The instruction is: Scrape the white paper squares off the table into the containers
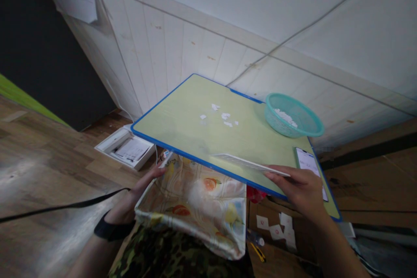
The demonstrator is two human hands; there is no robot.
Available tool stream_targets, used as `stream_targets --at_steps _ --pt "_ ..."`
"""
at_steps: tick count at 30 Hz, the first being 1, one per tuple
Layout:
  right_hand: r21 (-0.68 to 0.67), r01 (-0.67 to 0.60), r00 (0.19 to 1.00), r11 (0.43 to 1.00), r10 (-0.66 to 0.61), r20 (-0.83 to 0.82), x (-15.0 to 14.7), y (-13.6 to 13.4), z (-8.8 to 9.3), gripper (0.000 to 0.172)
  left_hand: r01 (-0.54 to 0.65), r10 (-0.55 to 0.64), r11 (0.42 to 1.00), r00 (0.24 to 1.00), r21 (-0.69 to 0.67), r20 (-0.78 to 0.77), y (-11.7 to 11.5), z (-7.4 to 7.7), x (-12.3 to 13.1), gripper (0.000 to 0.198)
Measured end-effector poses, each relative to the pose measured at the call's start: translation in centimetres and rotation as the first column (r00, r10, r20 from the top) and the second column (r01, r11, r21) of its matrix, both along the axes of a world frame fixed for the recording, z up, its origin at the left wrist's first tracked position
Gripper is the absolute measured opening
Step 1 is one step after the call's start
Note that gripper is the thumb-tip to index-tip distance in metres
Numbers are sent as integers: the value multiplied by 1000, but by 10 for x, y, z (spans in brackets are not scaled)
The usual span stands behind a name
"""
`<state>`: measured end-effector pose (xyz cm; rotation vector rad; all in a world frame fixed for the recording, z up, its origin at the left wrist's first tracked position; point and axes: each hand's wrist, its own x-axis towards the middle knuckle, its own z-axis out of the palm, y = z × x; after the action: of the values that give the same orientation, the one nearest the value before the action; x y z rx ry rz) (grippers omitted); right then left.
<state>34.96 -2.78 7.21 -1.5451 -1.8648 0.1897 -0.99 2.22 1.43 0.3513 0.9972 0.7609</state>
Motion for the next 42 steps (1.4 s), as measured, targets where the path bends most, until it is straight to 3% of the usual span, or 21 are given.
stream_targets --at_steps 3,7,20,23,29,34,42 --pt "29 5 1000 1000 -6 12 -3 -2 3 14 -27 28 1000 997 10 -69 2 0 0 49" --pt "57 18 998 998 -21 51 -3 -3 4 14 19 -20 1000 999 -13 -48 4 -3 0 53" --pt "27 -124 992 992 123 28 -23 -14 8 17 29 -29 999 1000 32 -11 6 -18 -2 56" --pt "34 -72 997 997 70 43 -19 -16 10 15 0 3 999 998 40 -62 7 -14 1 56" --pt "90 165 980 982 -174 98 -9 -27 7 12 31 -31 1000 999 -1 -40 6 -16 1 56" --pt "45 180 984 983 -180 7 -7 -33 3 12 62 -60 997 997 46 -46 6 -28 -4 59" --pt "27 169 986 985 -169 8 -3 -34 3 11 43 -43 997 999 62 4 5 -34 -8 55"
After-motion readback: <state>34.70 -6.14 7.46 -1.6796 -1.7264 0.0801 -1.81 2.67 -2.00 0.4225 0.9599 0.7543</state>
